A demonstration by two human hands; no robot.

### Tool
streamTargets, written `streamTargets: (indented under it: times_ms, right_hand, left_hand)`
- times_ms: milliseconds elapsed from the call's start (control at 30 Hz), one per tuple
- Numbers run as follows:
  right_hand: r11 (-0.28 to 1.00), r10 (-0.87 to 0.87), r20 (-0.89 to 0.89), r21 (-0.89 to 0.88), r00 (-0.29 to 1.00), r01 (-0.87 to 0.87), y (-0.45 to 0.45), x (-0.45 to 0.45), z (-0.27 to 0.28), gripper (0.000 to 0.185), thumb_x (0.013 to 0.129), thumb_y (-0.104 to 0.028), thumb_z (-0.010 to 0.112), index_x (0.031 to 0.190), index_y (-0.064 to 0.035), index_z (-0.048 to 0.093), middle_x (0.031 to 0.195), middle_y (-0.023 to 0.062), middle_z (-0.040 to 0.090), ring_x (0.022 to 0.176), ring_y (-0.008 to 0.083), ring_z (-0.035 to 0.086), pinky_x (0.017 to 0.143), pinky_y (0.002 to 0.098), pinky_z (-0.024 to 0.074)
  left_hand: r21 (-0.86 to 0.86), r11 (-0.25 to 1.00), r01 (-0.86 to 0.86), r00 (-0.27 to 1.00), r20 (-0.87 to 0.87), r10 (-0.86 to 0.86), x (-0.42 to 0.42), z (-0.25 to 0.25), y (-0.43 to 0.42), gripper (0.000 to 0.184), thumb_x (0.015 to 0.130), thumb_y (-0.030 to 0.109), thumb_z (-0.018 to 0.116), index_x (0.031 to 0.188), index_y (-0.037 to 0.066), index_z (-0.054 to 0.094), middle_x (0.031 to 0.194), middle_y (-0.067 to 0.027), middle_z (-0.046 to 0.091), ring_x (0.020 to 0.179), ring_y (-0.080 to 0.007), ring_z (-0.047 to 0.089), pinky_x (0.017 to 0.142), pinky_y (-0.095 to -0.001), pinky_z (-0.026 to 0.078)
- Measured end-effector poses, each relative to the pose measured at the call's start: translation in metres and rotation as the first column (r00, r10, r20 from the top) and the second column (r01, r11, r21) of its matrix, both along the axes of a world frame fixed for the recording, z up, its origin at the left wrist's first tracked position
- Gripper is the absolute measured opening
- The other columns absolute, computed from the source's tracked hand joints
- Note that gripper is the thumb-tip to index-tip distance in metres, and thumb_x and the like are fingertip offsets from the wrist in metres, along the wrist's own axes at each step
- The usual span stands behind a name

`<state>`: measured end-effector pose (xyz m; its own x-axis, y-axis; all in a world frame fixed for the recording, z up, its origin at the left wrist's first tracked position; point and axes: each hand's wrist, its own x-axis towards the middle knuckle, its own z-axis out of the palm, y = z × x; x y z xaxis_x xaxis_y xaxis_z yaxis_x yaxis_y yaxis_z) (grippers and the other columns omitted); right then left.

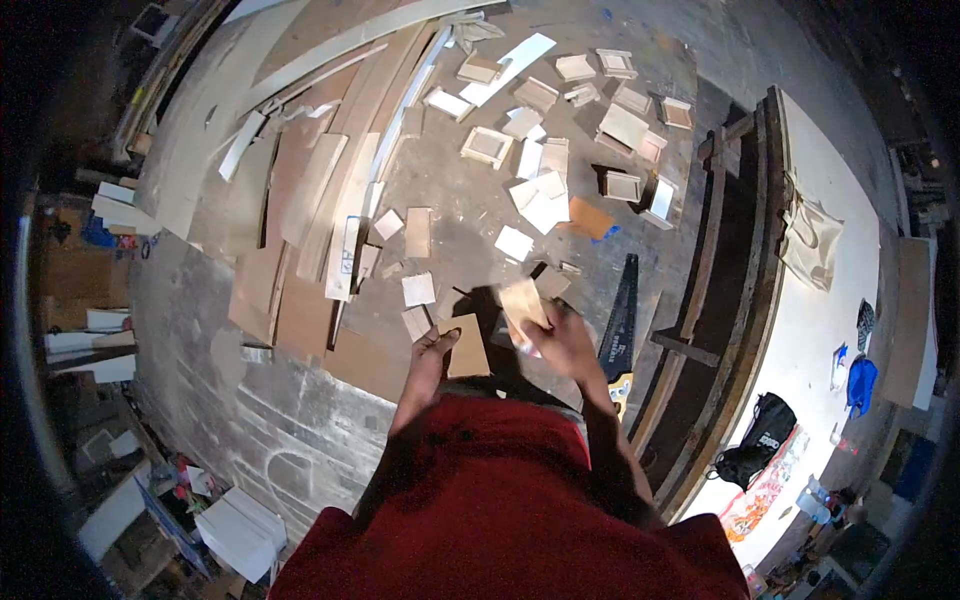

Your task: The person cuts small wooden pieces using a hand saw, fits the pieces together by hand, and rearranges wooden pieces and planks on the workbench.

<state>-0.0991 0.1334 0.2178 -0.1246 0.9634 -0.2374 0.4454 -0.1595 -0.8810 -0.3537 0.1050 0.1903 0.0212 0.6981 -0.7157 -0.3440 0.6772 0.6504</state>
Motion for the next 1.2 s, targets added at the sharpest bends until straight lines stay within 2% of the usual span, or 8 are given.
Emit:
streamTargets:
  times_ms: [267,333,467,633,800,1000,1133,1200]
  right_hand:
    - [0.985,0.013,0.040,-0.171,0.999,-0.006,0.139,-0.128,-0.145,0.053,0.090,-0.040,0.073,0.124,0.0004,0.065,0.105,0.0228,0.072,0.105,0.0329,0.072,0.088,0.0511,0.0553]
    - [0.855,-0.381,0.608,0.518,0.697,0.016,0.146,-0.158,-0.138,0.066,0.087,-0.042,0.075,0.139,-0.0064,0.056,0.127,0.0220,0.064,0.114,0.0383,0.065,0.092,0.0516,0.0541]
    - [0.988,0.069,0.511,0.085,0.857,-0.130,0.171,-0.218,-0.148,0.086,0.083,-0.045,0.079,0.148,-0.0034,0.039,0.145,0.0247,0.047,0.125,0.0447,0.055,0.098,0.0536,0.0524]
    - [0.999,0.035,0.686,0.003,0.727,-0.051,0.185,-0.267,-0.169,0.097,0.074,-0.033,0.087,0.148,-0.0039,0.031,0.129,0.0269,0.053,0.112,0.0472,0.063,0.093,0.0511,0.0576]
    - [0.997,0.070,0.697,-0.071,0.714,-0.028,0.193,-0.257,-0.160,0.083,0.070,-0.028,0.086,0.137,-0.0024,0.044,0.122,0.0253,0.058,0.110,0.0438,0.065,0.093,0.0503,0.0572]
    - [0.990,0.078,-0.102,-0.106,0.992,-0.089,0.163,-0.160,-0.174,0.033,0.089,-0.028,0.066,0.108,-0.0014,0.070,0.097,0.0232,0.072,0.087,0.0380,0.071,0.072,0.0448,0.0562]
    - [0.979,-0.101,-0.145,-0.190,0.984,0.072,0.132,-0.126,-0.179,0.030,0.087,-0.021,0.069,0.111,-0.0033,0.070,0.093,0.0233,0.073,0.086,0.0396,0.071,0.074,0.0427,0.0564]
    - [0.982,-0.134,0.145,0.154,0.980,0.111,0.122,-0.122,-0.191,0.032,0.085,-0.014,0.075,0.112,0.0012,0.068,0.104,0.0172,0.075,0.085,0.0285,0.073,0.074,0.0376,0.0569]
  left_hand:
    - [0.015,0.999,0.043,0.998,0.040,-0.044,-0.087,-0.068,0.009,0.028,0.097,0.012,0.065,0.122,-0.001,0.069,0.110,-0.0056,0.073,0.095,-0.0123,0.067,0.088,-0.0291,0.053]
    - [0.012,1.000,0.026,0.999,0.023,-0.026,-0.105,-0.048,0.013,0.029,0.096,0.010,0.065,0.123,0.000,0.068,0.110,-0.0065,0.073,0.096,-0.0149,0.069,0.089,-0.0298,0.053]
    - [-0.024,0.988,-0.151,0.972,0.178,0.152,-0.139,-0.056,0.009,0.031,0.095,0.010,0.065,0.125,0.000,0.066,0.109,-0.0075,0.072,0.100,-0.0207,0.070,0.091,-0.0355,0.055]
    - [-0.074,0.969,-0.235,0.968,0.069,0.240,-0.167,-0.064,-0.001,0.029,0.095,0.009,0.065,0.123,0.000,0.067,0.113,-0.0079,0.071,0.106,-0.0208,0.068,0.094,-0.0372,0.054]
    - [-0.028,0.951,-0.309,0.931,0.194,0.309,-0.183,-0.061,0.004,0.029,0.096,0.011,0.065,0.123,-0.001,0.066,0.114,-0.0066,0.071,0.105,-0.0197,0.068,0.094,-0.0361,0.053]
    - [-0.001,0.941,-0.339,0.930,0.148,0.336,-0.212,-0.098,0.011,0.031,0.098,0.015,0.066,0.125,-0.001,0.065,0.114,-0.0068,0.071,0.105,-0.0199,0.069,0.092,-0.0365,0.054]
    - [-0.008,0.932,-0.362,0.932,0.010,0.362,-0.229,-0.095,0.029,0.036,0.097,0.018,0.067,0.128,-0.001,0.064,0.114,-0.0076,0.071,0.101,-0.0214,0.070,0.090,-0.0361,0.055]
    - [0.021,0.945,-0.328,0.945,0.014,0.328,-0.233,-0.089,0.032,0.036,0.099,0.019,0.065,0.128,-0.001,0.063,0.114,-0.0077,0.071,0.103,-0.0208,0.069,0.093,-0.0354,0.053]
